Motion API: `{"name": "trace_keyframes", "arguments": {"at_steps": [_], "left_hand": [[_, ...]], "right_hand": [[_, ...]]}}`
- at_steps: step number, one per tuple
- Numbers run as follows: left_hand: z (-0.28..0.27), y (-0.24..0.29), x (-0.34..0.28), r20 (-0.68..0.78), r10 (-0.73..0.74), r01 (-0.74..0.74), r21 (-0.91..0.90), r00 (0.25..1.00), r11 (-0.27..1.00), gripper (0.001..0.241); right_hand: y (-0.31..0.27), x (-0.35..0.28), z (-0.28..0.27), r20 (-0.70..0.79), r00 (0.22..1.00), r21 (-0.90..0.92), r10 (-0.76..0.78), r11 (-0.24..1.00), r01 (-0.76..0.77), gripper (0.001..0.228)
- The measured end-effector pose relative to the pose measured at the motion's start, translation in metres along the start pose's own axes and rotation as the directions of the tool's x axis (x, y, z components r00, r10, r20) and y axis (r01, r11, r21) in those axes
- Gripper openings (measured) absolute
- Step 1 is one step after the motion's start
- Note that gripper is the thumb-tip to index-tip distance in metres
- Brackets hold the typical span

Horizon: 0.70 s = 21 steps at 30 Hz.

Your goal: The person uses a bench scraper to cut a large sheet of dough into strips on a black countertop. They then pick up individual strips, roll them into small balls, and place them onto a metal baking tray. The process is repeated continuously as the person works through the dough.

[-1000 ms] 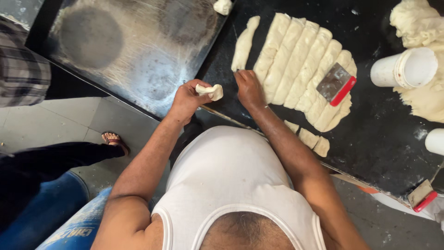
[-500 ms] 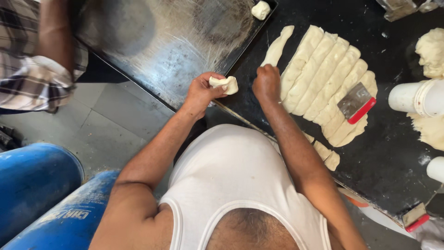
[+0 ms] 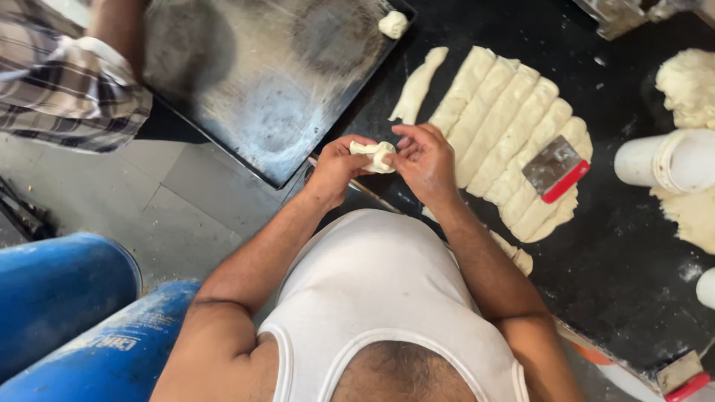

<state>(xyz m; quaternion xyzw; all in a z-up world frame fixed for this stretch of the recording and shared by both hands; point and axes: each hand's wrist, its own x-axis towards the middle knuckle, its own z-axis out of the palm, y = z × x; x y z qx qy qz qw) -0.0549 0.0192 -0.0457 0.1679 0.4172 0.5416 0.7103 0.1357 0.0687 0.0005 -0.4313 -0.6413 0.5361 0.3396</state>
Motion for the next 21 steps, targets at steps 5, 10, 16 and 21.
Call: {"name": "trace_keyframes", "arguments": {"at_steps": [5, 10, 16, 21], "left_hand": [[0.039, 0.020, -0.017, 0.067, -0.126, 0.118, 0.111, 0.990, 0.987, 0.022], [0.052, 0.016, 0.002, -0.037, 0.007, 0.003, 0.274, 0.999, 0.962, 0.022], [0.035, 0.043, 0.017, 0.035, -0.216, 0.207, 0.163, 0.976, 0.965, 0.030], [0.020, 0.059, 0.022, 0.318, 0.003, -0.099, 0.286, 0.948, 0.953, 0.032]], "right_hand": [[-0.013, 0.001, -0.021, 0.022, 0.961, -0.003, 0.275, 0.961, -0.275, 0.023], [-0.044, -0.021, -0.012, 0.080, 0.860, -0.653, -0.503, 0.626, 0.427, 0.040], [-0.054, -0.014, 0.006, 0.077, 0.728, -0.776, -0.681, 0.418, 0.473, 0.020], [-0.010, 0.009, 0.032, -0.264, 0.962, 0.157, -0.066, 0.981, 0.110, 0.038]]}}
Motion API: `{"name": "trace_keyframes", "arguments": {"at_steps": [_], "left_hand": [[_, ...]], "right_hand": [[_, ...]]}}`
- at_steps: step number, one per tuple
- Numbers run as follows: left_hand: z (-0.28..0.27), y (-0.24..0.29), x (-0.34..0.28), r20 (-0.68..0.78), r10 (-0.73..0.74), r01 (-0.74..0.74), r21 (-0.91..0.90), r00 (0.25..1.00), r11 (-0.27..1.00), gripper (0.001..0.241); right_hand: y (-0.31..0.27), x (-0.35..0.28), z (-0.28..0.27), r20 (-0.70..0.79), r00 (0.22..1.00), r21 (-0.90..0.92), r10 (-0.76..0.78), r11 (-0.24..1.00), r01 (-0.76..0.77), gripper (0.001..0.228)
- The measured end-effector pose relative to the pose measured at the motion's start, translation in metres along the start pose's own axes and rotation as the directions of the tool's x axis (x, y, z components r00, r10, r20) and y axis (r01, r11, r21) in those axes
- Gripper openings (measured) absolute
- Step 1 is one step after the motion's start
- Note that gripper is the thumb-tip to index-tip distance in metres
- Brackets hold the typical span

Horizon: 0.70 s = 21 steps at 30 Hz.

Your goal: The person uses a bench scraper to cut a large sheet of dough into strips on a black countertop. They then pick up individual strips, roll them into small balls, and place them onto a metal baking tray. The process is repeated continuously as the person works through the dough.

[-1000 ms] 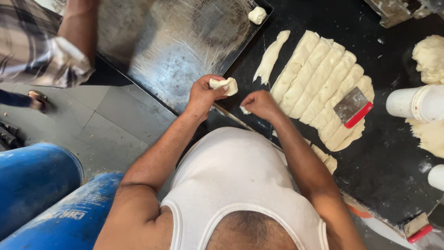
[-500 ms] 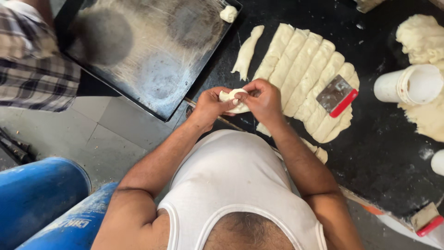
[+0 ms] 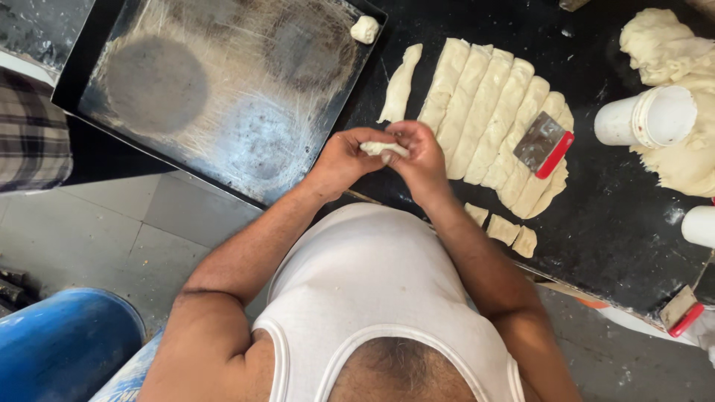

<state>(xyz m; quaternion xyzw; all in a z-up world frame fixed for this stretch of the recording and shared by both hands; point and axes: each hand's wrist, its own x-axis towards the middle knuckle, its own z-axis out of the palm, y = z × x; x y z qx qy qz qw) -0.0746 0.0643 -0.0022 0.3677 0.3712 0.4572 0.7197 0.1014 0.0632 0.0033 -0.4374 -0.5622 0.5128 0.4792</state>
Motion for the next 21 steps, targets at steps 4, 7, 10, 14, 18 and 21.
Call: {"name": "trace_keyframes", "arguments": {"at_steps": [4, 7, 10, 14, 18, 21], "left_hand": [[-0.003, 0.026, -0.014, -0.073, 0.394, -0.230, 0.708, 0.916, 0.667, 0.059], [0.004, 0.032, -0.015, 0.053, 0.484, -0.298, 0.844, 0.873, 0.445, 0.050], [0.011, 0.024, -0.009, -0.215, -0.232, 0.311, 0.512, 0.949, 0.800, 0.032], [0.019, 0.003, -0.009, -0.225, -0.217, 0.197, -0.105, 0.950, 0.975, 0.036], [0.025, -0.004, -0.016, -0.291, -0.346, 0.266, -0.281, 0.892, 0.922, 0.036], [0.033, -0.017, -0.022, -0.328, -0.131, 0.128, -0.028, 0.936, 0.991, 0.040]], "right_hand": [[0.011, 0.001, -0.008, -0.010, 0.938, 0.193, 0.346, 0.921, -0.338, 0.032], [-0.006, -0.001, -0.005, -0.100, 0.982, -0.342, 0.157, 0.922, -0.182, 0.026], [-0.027, -0.004, -0.004, 0.195, 0.886, -0.653, -0.420, 0.619, 0.437, 0.021], [-0.043, -0.005, -0.014, 0.547, 0.635, -0.574, -0.545, 0.308, 0.759, 0.038], [-0.041, -0.011, -0.028, 0.529, 0.633, -0.557, -0.565, 0.332, 0.761, 0.024], [-0.030, -0.010, -0.029, 0.424, 0.750, -0.532, -0.507, 0.531, 0.660, 0.033]]}}
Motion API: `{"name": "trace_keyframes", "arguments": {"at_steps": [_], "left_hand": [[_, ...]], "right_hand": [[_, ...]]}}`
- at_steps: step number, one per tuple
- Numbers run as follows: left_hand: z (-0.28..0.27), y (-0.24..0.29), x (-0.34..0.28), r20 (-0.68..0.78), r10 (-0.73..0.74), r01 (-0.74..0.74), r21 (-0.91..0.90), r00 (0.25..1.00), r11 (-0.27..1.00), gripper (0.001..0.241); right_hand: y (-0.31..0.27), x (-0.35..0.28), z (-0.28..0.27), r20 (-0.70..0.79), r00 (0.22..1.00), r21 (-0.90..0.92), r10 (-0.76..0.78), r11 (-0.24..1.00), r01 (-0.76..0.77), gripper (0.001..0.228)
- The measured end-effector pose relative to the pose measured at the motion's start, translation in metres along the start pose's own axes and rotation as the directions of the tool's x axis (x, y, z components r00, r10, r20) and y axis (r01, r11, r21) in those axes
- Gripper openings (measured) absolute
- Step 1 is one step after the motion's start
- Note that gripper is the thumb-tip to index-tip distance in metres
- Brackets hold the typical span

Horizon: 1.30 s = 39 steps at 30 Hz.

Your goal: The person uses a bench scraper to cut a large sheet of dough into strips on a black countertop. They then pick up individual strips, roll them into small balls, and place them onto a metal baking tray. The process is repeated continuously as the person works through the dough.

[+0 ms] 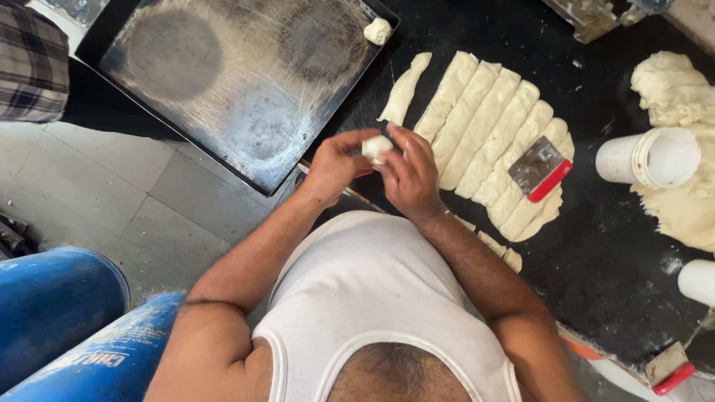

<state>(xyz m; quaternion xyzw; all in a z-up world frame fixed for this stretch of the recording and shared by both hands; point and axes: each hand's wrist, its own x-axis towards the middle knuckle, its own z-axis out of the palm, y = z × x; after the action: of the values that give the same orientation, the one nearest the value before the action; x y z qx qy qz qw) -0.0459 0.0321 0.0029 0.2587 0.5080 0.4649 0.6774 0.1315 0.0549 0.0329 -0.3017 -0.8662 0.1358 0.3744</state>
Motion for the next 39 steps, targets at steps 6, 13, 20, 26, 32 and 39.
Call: {"name": "trace_keyframes", "arguments": {"at_steps": [6, 13, 20, 26, 32, 39], "left_hand": [[-0.037, -0.017, 0.004, -0.076, 0.241, -0.247, -0.080, 0.968, 0.966, 0.017], [-0.135, 0.002, -0.016, -0.401, 0.141, -0.207, -0.127, 0.905, 0.970, 0.011], [-0.191, 0.011, -0.034, -0.544, 0.007, -0.087, -0.121, 0.839, 0.989, 0.011], [-0.190, 0.017, -0.025, -0.522, 0.035, -0.089, -0.079, 0.852, 0.993, 0.012], [-0.160, 0.010, -0.012, -0.422, 0.080, -0.089, -0.001, 0.903, 0.996, 0.013], [-0.068, -0.027, 0.010, -0.145, 0.064, -0.062, 0.019, 0.987, 0.998, 0.016]], "right_hand": [[0.008, 0.027, 0.015, 0.091, 0.981, 0.222, 0.171, 0.957, -0.187, 0.044], [0.040, 0.124, 0.017, -0.054, 0.941, 0.582, 0.335, 0.776, -0.243, 0.030], [0.125, 0.151, 0.072, -0.173, 0.913, 0.586, 0.369, 0.784, -0.206, 0.006], [0.159, 0.115, 0.096, -0.214, 0.968, -0.471, 0.129, 0.855, -0.218, 0.010], [0.146, 0.045, -0.006, -0.038, 0.879, -0.102, 0.475, 0.873, -0.477, 0.012], [0.044, -0.107, -0.046, 0.391, 0.503, -0.642, 0.771, 0.620, -0.451, 0.031]]}}
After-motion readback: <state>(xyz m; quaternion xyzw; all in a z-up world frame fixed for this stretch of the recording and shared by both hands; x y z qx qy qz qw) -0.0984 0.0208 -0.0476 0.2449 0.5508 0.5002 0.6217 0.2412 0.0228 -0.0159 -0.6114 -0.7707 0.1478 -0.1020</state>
